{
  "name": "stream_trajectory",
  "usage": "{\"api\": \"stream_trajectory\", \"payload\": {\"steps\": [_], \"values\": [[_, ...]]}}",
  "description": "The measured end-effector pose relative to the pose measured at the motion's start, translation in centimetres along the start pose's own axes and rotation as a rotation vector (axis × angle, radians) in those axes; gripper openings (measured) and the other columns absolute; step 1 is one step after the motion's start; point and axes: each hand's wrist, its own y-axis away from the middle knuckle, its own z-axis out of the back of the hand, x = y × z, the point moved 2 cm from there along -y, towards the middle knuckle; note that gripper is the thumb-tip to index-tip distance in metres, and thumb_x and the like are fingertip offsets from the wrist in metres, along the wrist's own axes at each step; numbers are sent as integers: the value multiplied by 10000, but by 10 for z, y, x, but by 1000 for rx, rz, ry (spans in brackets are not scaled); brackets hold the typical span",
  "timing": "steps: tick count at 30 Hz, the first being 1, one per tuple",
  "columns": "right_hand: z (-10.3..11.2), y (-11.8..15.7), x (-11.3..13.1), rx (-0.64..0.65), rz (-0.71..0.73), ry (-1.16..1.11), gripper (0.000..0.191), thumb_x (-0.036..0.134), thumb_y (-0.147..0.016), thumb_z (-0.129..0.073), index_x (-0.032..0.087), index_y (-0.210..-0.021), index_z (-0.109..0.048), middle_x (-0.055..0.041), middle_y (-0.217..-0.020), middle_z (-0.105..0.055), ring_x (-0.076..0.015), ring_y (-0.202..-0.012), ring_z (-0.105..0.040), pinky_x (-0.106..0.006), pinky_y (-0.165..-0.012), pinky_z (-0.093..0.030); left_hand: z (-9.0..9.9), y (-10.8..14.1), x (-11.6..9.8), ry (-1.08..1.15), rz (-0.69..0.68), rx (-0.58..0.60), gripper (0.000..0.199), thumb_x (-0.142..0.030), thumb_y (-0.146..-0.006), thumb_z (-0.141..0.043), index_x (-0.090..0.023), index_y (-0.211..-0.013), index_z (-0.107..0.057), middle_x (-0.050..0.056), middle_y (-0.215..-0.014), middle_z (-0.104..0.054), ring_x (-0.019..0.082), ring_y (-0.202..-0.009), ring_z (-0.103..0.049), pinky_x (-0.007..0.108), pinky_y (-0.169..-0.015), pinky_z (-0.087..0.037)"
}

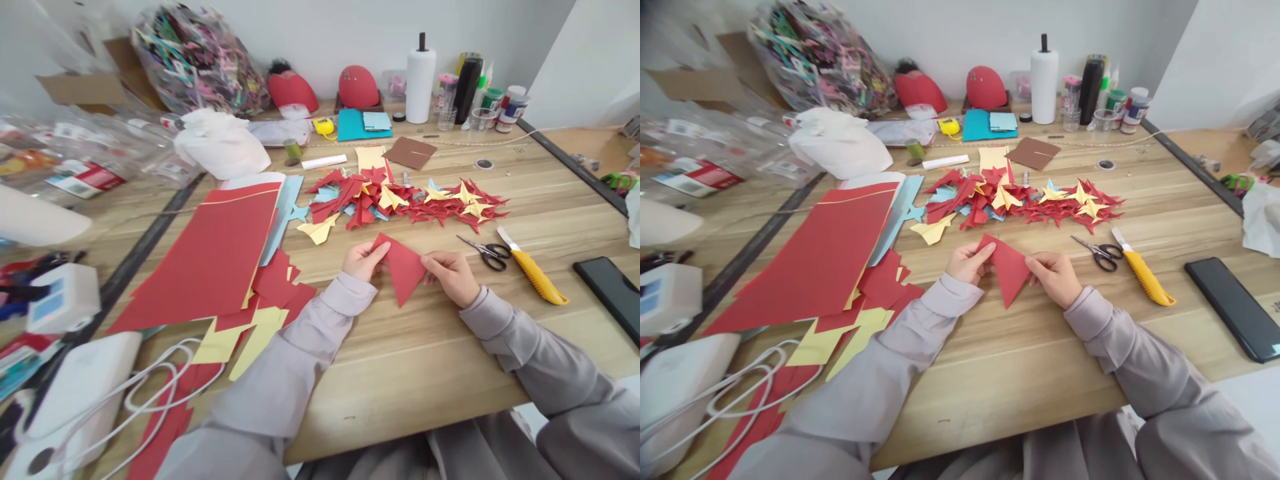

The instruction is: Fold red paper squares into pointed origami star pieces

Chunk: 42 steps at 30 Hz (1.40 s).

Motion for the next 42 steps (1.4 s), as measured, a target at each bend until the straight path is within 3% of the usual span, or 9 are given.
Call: {"api": "stream_trajectory", "payload": {"steps": [7,11,15,20,24,28,35,38,42], "values": [[-6,7,-1,159,96,346,345,371,-810,-509,166,-533,-531,3,-477,-534,-93,-450,-452,-226,-480,-362,-2,5,-1,3,-33,-35,355,-385,-517,-798,-127,-717,-658,0,-600,-654,120,-529,-587,247,-522,-472],[-3,10,0,-4,126,394,387,412,-837,-464,174,-532,-468,33,-445,-471,-82,-436,-408,-212,-466,-332,-4,5,1,-113,-54,113,362,-388,-504,-803,-129,-626,-582,-49,-507,-561,92,-505,-544,214,-516,-432],[18,17,0,-240,122,508,429,432,-863,-418,176,-524,-474,18,-455,-479,-100,-449,-440,-225,-480,-351,-2,1,2,-152,-104,80,401,-423,-505,-792,-139,-573,-517,-65,-468,-513,66,-458,-484,189,-472,-383],[74,41,-1,-611,320,1031,198,296,-808,-494,158,-896,-606,-92,-852,-644,-214,-795,-577,-329,-726,-438,-2,-5,2,-120,-122,53,459,-379,-511,-791,-129,-834,-584,-28,-606,-622,117,-594,-595,235,-599,-475],[110,62,-11,-699,158,1487,385,341,-784,-533,124,-1100,-567,-180,-1066,-584,-291,-888,-539,-398,-741,-407,-3,-4,4,-161,-85,9,640,-304,-576,-754,-117,-1124,-482,-2,-686,-654,132,-568,-614,255,-564,-503],[130,72,-23,-631,86,1620,409,298,-826,-472,113,-1188,-514,-161,-966,-605,-267,-800,-531,-368,-686,-389,-6,0,5,-277,-63,29,675,-286,-654,-687,-170,-1245,-383,59,-887,-659,92,-430,-563,218,-389,-456],[125,76,-10,-638,303,1511,339,198,-860,-420,109,-1164,-540,-160,-954,-612,-265,-858,-549,-398,-754,-430,-7,4,4,-364,-134,4,730,-223,-712,-611,-267,-1338,-238,163,-1340,-439,61,-392,-544,211,-307,-424],[92,84,6,-342,473,1271,355,164,-860,-440,150,-1210,-501,-134,-1024,-596,-238,-930,-545,-379,-814,-455,-8,6,0,-425,-139,-44,767,-180,-702,-615,-265,-1361,-233,160,-1322,-457,73,-392,-548,217,-309,-424],[44,96,15,1,484,1167,398,96,-858,-407,212,-1226,-503,-133,-1143,-529,-216,-927,-541,-379,-796,-486,-11,11,-9,-473,-155,-108,828,-121,-703,-602,-276,-1403,-187,135,-1223,-548,86,-424,-569,197,-342,-437]]}}
